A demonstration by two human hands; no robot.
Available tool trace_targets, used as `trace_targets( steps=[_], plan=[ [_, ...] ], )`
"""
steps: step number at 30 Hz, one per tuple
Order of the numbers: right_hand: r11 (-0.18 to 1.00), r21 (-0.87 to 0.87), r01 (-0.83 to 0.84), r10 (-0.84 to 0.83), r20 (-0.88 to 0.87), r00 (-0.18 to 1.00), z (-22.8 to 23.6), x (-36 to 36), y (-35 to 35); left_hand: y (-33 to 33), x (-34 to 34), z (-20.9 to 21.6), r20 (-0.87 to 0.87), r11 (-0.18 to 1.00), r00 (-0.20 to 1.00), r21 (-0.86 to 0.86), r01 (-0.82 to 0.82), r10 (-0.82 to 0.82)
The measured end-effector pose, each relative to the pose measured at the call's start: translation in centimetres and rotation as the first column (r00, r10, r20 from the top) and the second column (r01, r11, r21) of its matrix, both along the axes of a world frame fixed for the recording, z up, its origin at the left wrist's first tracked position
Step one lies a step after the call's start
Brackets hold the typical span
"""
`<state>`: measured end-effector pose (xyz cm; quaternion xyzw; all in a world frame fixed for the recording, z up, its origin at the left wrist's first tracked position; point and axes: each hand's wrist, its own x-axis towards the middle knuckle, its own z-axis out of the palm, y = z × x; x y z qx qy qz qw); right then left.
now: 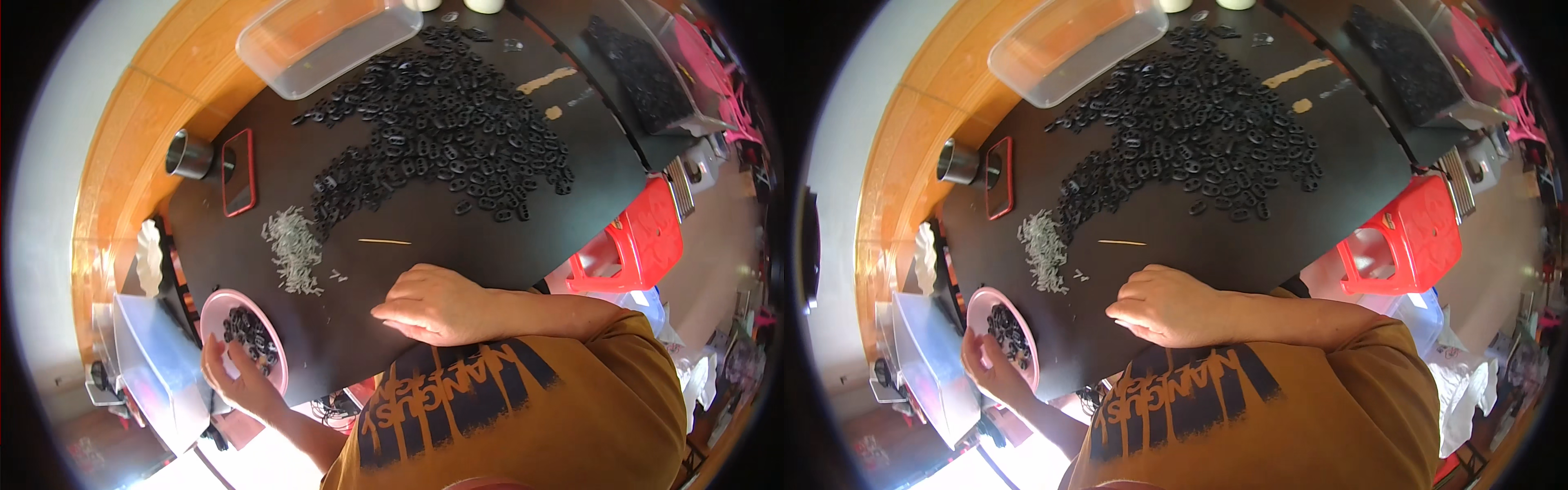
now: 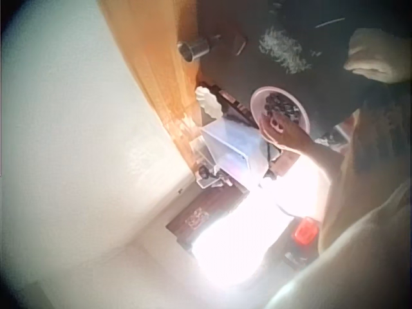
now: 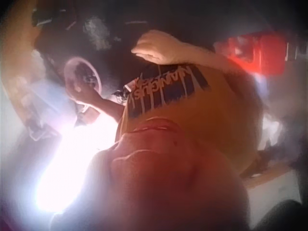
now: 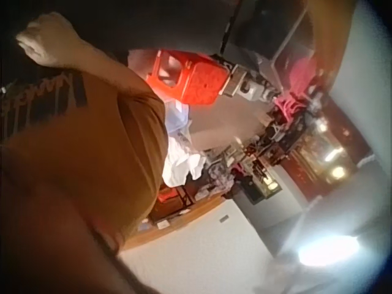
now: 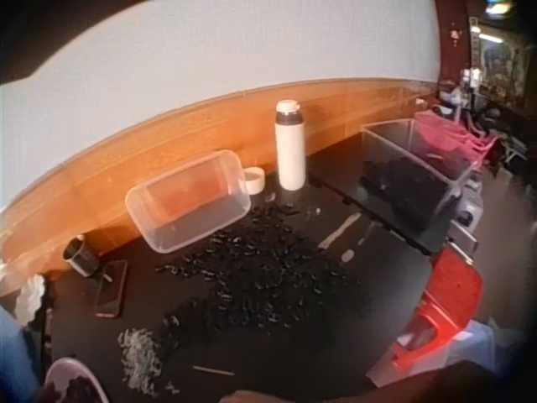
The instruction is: The person repeatedly picks up small metal springs and black plastic housings from a table, inserts the springs into the housings, and places the assembled units into a pink bowl. The process is repetitive and performed by hand without additional tools.
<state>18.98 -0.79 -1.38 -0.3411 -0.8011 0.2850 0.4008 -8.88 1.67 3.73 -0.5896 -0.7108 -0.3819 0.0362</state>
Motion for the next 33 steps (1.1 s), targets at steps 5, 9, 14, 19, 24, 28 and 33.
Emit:
trace_targets(
  steps=[5,9,14,19,24,28,33],
  plan=[
    [1.000,0.005,0.020,-0.020,-0.005,1.000,-0.3,-0.2,0.0,-0.2,3.2,2.3,-0.046,0.972,0.999,0.235,0.011,0.000],
    [1.000,0.002,0.029,-0.029,-0.017,0.999,-0.5,0.1,-0.4,-0.1,4.6,2.0,-0.206,0.900,0.968,0.381,0.212,-0.141],
    [1.000,-0.008,0.007,-0.007,-0.024,1.000,-0.4,0.3,-0.4,0.9,6.0,0.5,-0.227,0.752,0.930,0.547,0.368,-0.290],
    [0.998,-0.060,-0.021,0.021,-0.009,1.000,-0.1,0.7,-0.2,1.5,8.7,0.7,-0.199,0.936,0.915,-0.085,0.341,-0.351],
    [0.992,-0.113,-0.056,0.058,0.009,0.998,-0.1,0.7,0.1,1.8,9.6,-0.3,-0.241,0.842,0.813,-0.261,0.472,-0.531],
    [0.993,-0.109,-0.052,0.050,-0.021,0.999,-0.2,0.7,0.2,2.5,11.0,-0.1,-0.332,0.778,0.705,-0.326,0.538,-0.627],
    [0.994,-0.102,-0.042,0.036,-0.060,0.998,-0.1,0.7,0.3,3.8,13.2,-0.1,-0.352,0.713,0.622,-0.399,0.576,-0.699]
  ],
)
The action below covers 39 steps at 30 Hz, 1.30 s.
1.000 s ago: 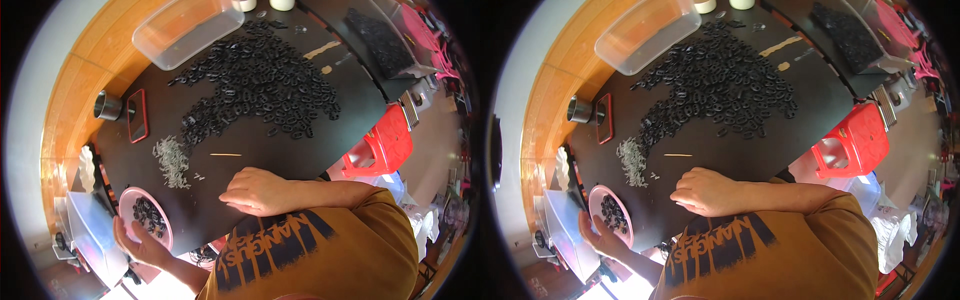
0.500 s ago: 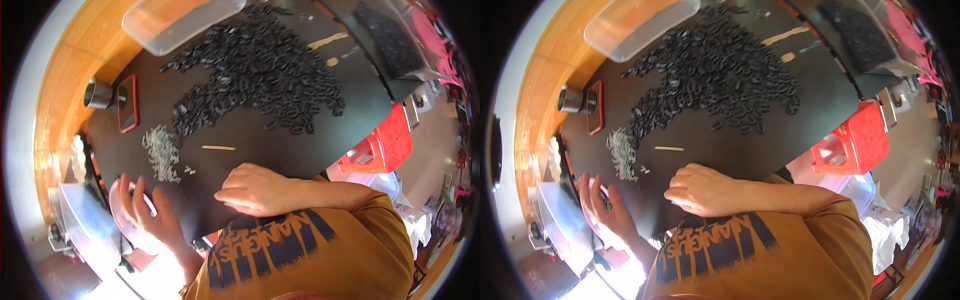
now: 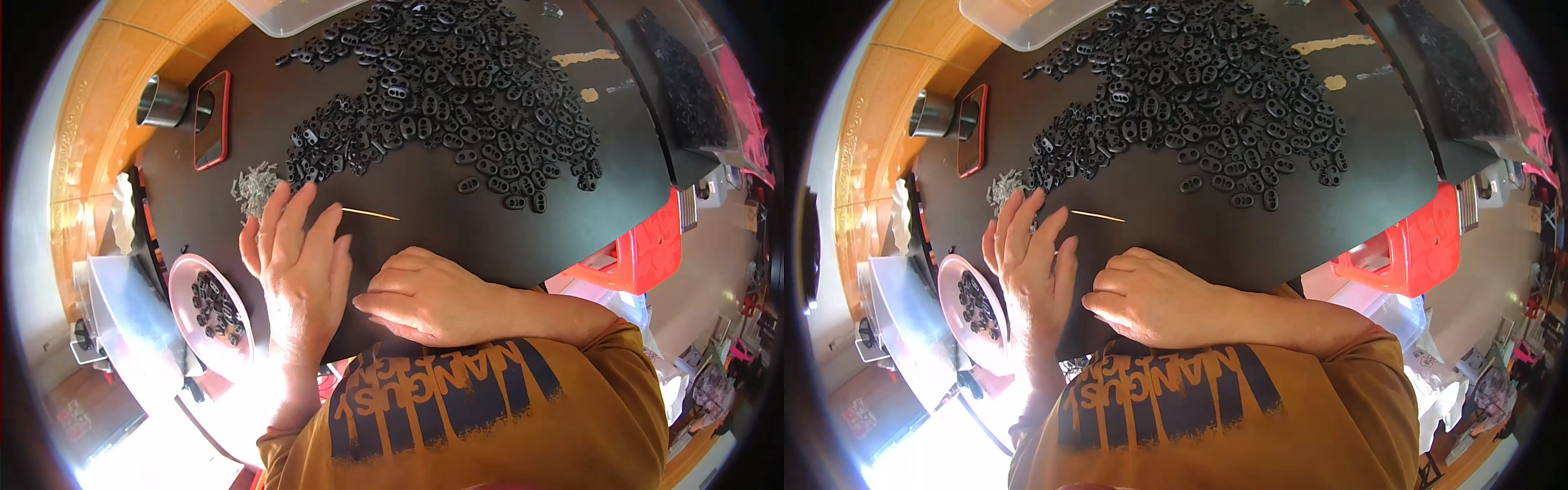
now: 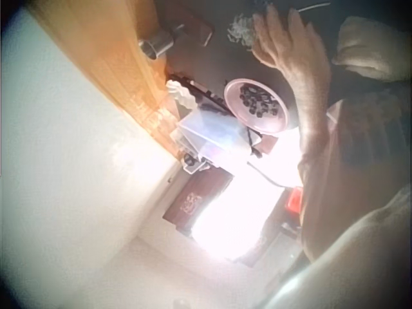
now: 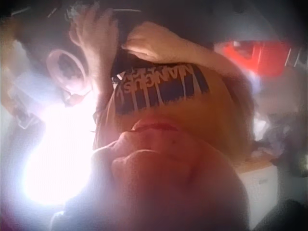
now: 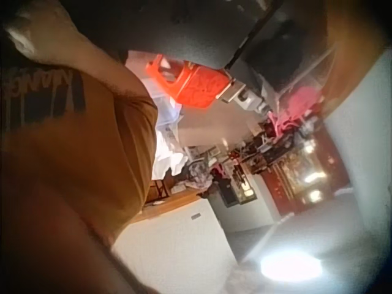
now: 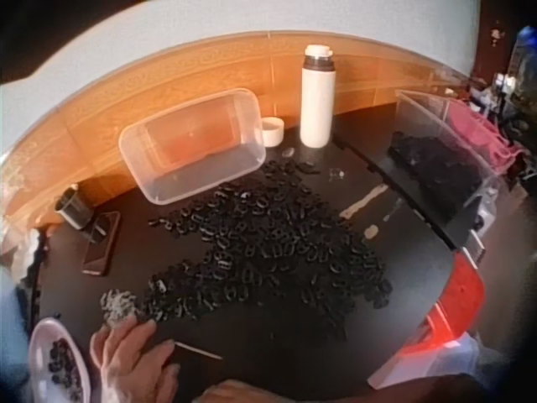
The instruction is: The person repeatedly picks up small metal springs and black plastic housings from a table, inserts the springs into the housings, and places the assembled units into a pink bowl. The process is repetitive and performed by hand without additional tools.
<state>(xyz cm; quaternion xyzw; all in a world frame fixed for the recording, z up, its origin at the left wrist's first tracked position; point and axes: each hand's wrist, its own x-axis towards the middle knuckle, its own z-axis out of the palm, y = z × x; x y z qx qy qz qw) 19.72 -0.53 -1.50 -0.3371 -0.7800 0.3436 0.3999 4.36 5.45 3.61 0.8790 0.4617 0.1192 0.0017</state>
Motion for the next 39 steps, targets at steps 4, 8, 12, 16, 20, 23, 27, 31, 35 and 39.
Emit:
trace_targets(
  steps=[4,8,12,16,20,23,27,31,35,39],
  plan=[
    [1.000,-0.004,-0.013,0.013,0.001,1.000,-0.1,0.2,0.0,1.0,1.1,-0.1,-0.026,1.000,1.000,0.016,0.008,-0.007],
    [1.000,0.004,-0.027,0.027,-0.008,1.000,-0.1,0.3,0.0,1.8,2.0,0.0,-0.043,0.999,0.999,0.032,0.013,-0.011],
    [0.998,-0.018,-0.053,0.053,-0.016,0.998,-0.2,0.4,-0.1,2.5,2.8,-0.1,-0.067,1.000,0.998,0.006,0.018,-0.017],
    [0.997,-0.032,-0.066,0.065,-0.014,0.998,-0.2,0.7,-0.1,2.9,3.0,-1.1,-0.085,0.999,0.995,-0.002,0.047,-0.047],
    [0.999,-0.011,-0.051,0.051,-0.010,0.999,-0.3,0.6,-0.2,3.1,2.9,-1.3,-0.043,0.997,0.997,0.041,0.068,-0.066],
    [0.998,-0.004,-0.062,0.062,0.002,0.998,-0.4,0.6,-0.2,3.2,3.0,-1.2,0.001,0.999,1.000,0.040,0.030,-0.030],
    [0.997,-0.006,-0.073,0.073,0.018,0.997,-0.3,0.6,-0.2,3.8,3.4,-1.7,0.040,0.994,0.997,0.096,0.058,-0.062],
    [0.999,0.025,-0.041,0.041,0.011,0.999,-0.6,0.5,-0.2,4.6,3.9,-2.3,0.012,0.992,0.997,0.106,0.068,-0.070],
    [0.996,0.015,-0.089,0.088,0.034,0.996,-0.3,0.9,0.0,5.1,3.9,-1.9,-0.028,0.989,0.995,0.113,0.095,-0.092],
    [0.993,0.063,0.096,-0.086,-0.142,0.986,-0.1,1.4,0.0,4.8,4.2,-2.5,0.007,0.992,0.996,0.083,0.091,-0.092]
  ],
)
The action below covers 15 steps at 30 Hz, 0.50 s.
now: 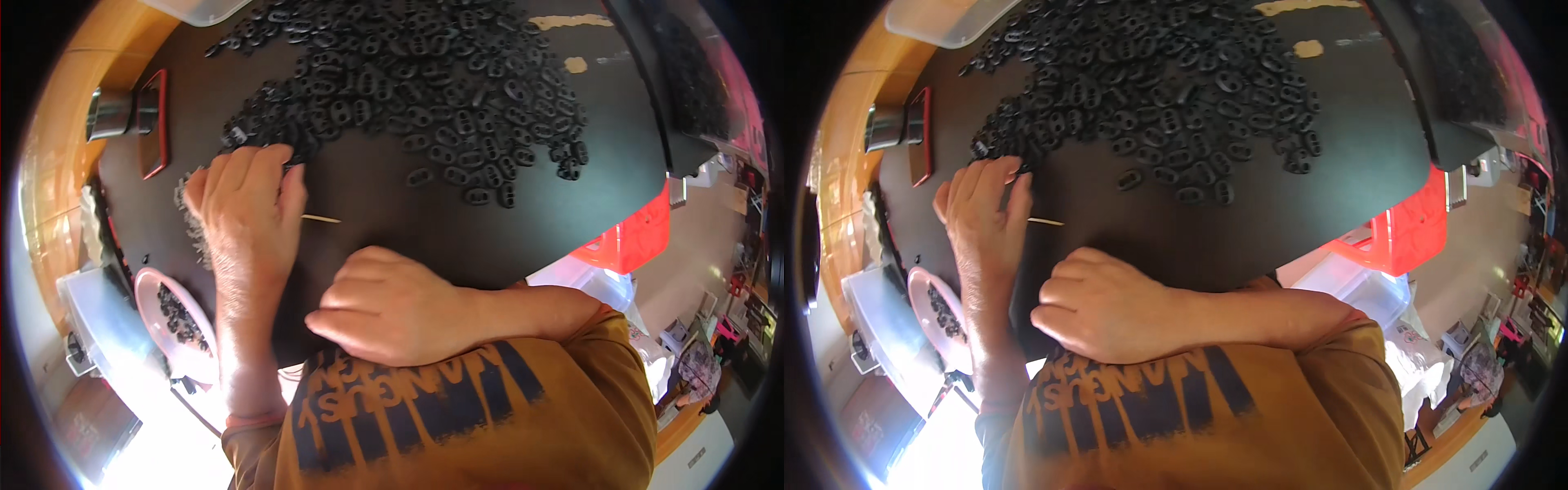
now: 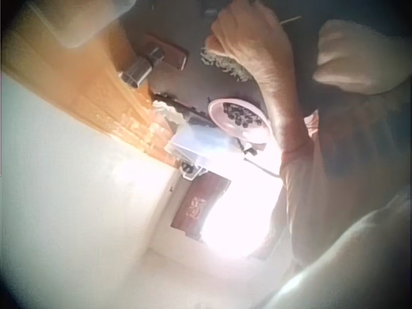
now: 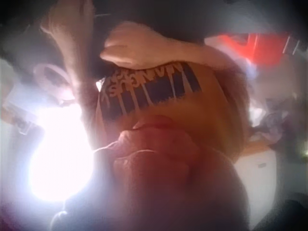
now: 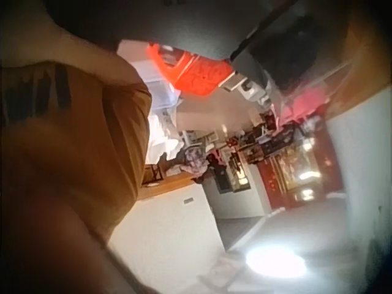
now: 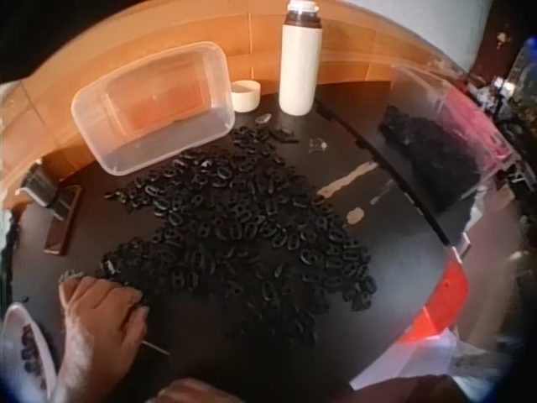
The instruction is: The person repeatedly picks up small metal springs and black plastic housings from a table, inserts the springs into the housings, and places the assembled units into a pink bowl. The process is repetitive and performed by hand without additional tools.
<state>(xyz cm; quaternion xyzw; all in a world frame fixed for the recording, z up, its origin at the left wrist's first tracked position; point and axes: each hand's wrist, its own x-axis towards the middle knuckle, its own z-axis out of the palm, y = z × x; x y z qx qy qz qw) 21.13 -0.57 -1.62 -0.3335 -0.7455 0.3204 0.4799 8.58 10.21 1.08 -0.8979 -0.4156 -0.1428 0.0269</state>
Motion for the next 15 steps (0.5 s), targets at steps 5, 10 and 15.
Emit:
trace_targets(
  steps=[5,10,15],
  plan=[
    [0.999,-0.036,-0.017,0.016,-0.013,1.000,0.0,-0.2,-0.2,0.3,0.1,0.6,-0.013,0.998,1.000,-0.061,-0.023,0.023],
    [0.995,-0.074,-0.070,0.072,0.022,0.997,-0.1,-0.4,-0.1,0.5,0.2,1.0,-0.020,0.994,0.999,-0.106,-0.028,0.026],
    [0.994,-0.084,-0.075,0.078,0.026,0.997,0.1,-0.4,-0.2,0.5,0.1,1.2,-0.021,0.989,0.998,-0.137,-0.054,0.052]
  ],
)
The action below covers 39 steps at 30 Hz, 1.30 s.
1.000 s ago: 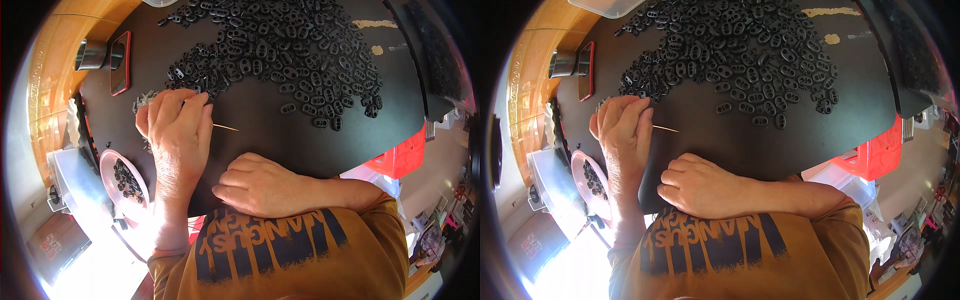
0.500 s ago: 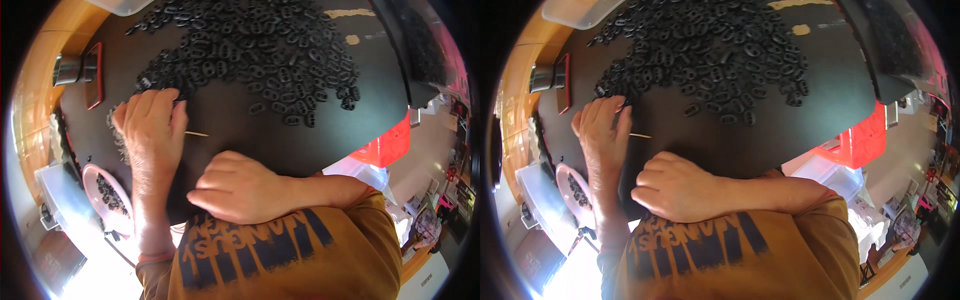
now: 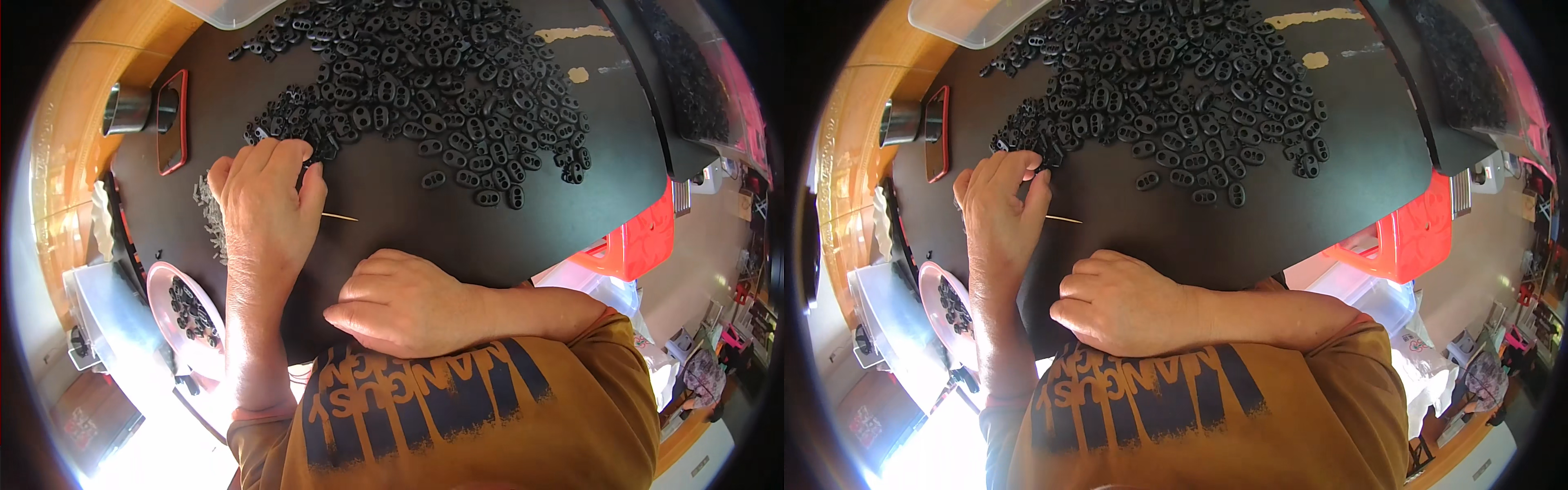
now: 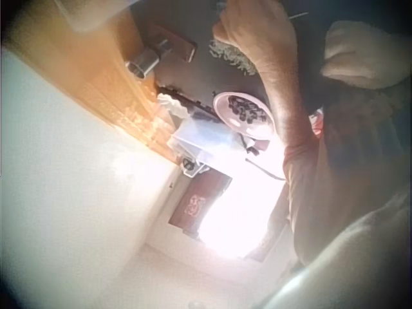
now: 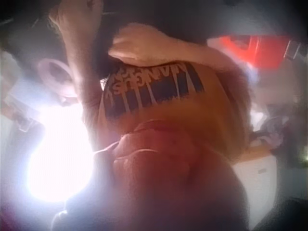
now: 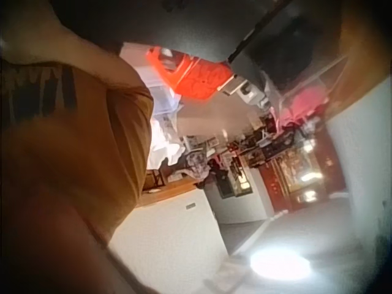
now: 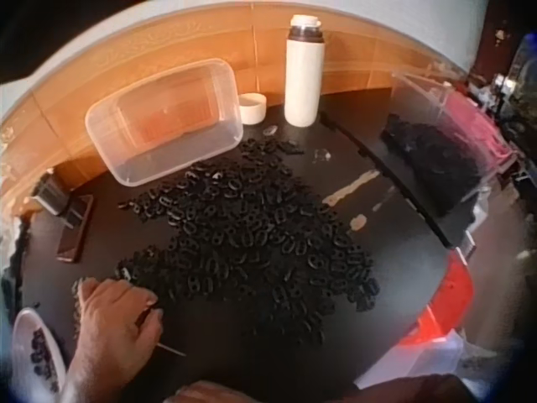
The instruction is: The person repeatedly picks up small metal springs and black plastic housings from a table, inserts the springs into the housings, and places the assembled units into a pink bowl. The process is repetitive and performed by hand without additional tools.
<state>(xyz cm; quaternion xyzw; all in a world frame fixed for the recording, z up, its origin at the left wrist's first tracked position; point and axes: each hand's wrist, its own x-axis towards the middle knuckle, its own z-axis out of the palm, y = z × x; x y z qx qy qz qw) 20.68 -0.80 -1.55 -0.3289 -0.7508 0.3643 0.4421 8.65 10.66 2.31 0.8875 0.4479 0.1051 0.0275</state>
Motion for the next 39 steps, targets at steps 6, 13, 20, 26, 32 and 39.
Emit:
trace_targets(
  steps=[6,13,20,26,32,39],
  plan=[
    [0.905,0.282,0.317,-0.330,-0.003,0.944,1.2,1.8,0.0,-0.2,0.1,0.0,0.054,1.000,0.999,0.008,0.005,-0.005],
    [0.206,0.661,0.722,-0.929,-0.100,0.357,2.9,7.5,0.0,-0.3,-0.5,0.0,0.199,0.990,0.978,0.141,0.030,-0.058],
    [-0.085,0.813,0.577,-0.994,-0.107,0.005,6.0,14.8,-0.5,-1.6,-0.5,1.1,0.380,0.980,0.917,0.192,0.048,-0.120],
    [0.091,0.774,0.626,-0.992,0.013,0.128,6.0,11.3,-1.1,-3.3,0.1,1.9,0.456,0.979,0.873,0.182,0.096,-0.171],
    [0.650,0.452,0.611,-0.727,0.133,0.674,4.3,6.8,-1.2,-5.6,0.2,3.1,0.553,0.987,0.821,0.009,0.163,-0.141],
    [0.954,-0.139,0.267,-0.279,-0.073,0.957,4.5,4.2,-0.9,-7.8,-0.4,2.6,0.713,0.962,0.698,-0.141,0.234,-0.065]
  ],
)
